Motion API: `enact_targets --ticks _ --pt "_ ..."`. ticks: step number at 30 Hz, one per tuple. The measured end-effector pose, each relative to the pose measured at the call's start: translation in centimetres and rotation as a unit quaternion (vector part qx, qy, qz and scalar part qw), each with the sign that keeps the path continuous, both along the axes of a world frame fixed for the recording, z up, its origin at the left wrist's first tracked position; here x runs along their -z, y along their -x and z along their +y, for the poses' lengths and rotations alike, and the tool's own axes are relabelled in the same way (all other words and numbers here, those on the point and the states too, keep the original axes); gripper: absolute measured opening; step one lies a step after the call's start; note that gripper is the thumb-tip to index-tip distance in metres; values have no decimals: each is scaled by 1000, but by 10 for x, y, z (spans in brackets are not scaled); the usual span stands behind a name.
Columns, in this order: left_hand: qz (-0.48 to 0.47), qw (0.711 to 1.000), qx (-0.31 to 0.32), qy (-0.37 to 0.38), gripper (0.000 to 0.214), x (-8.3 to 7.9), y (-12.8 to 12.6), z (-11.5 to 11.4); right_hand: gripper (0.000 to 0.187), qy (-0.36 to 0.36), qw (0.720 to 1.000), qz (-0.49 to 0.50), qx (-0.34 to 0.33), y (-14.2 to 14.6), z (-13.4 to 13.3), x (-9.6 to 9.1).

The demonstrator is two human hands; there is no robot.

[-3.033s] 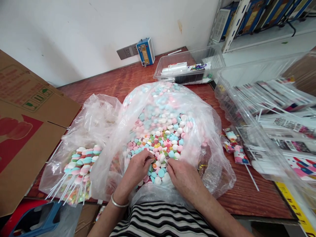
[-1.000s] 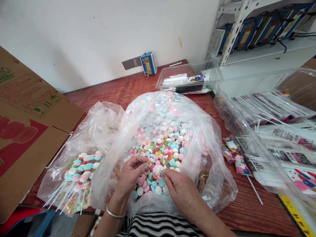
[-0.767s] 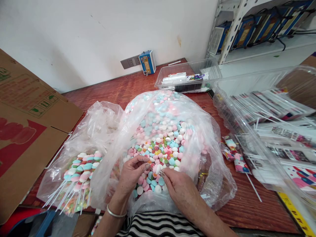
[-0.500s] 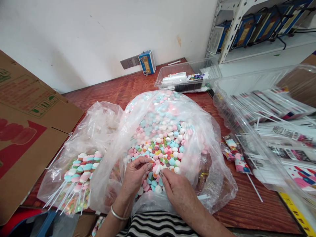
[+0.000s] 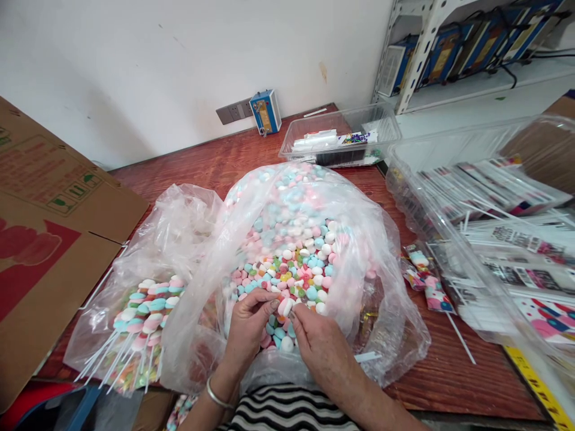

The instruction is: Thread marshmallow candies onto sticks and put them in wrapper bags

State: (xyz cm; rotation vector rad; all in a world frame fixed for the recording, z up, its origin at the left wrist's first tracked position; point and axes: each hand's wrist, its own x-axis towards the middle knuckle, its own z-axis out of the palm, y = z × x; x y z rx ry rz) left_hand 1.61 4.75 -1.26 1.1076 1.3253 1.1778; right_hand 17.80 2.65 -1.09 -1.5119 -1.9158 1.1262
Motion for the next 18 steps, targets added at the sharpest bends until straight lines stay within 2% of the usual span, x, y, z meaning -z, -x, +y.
enact_targets --ticks 4,7,10,12,15,18 --pt "95 991 38 -86 8 -8 -2 -3 28 -4 998 50 24 1 3 1" --pt "81 991 43 -96 9 -11 -4 -3 29 9 993 110 42 2 8 -1" --pt "-17 999 -8 -37 13 -7 -7 1 27 19 988 139 57 2 12 -6" --pt "-105 994 -28 18 19 -3 -9 6 25 -3 991 124 51 2 13 -9" --pt "-166 983 2 78 24 1 -11 12 22 -39 995 91 11 -3 10 -11" --pt "-167 981 15 102 28 3 -13 13 23 -19 998 64 -1 -9 5 -7"
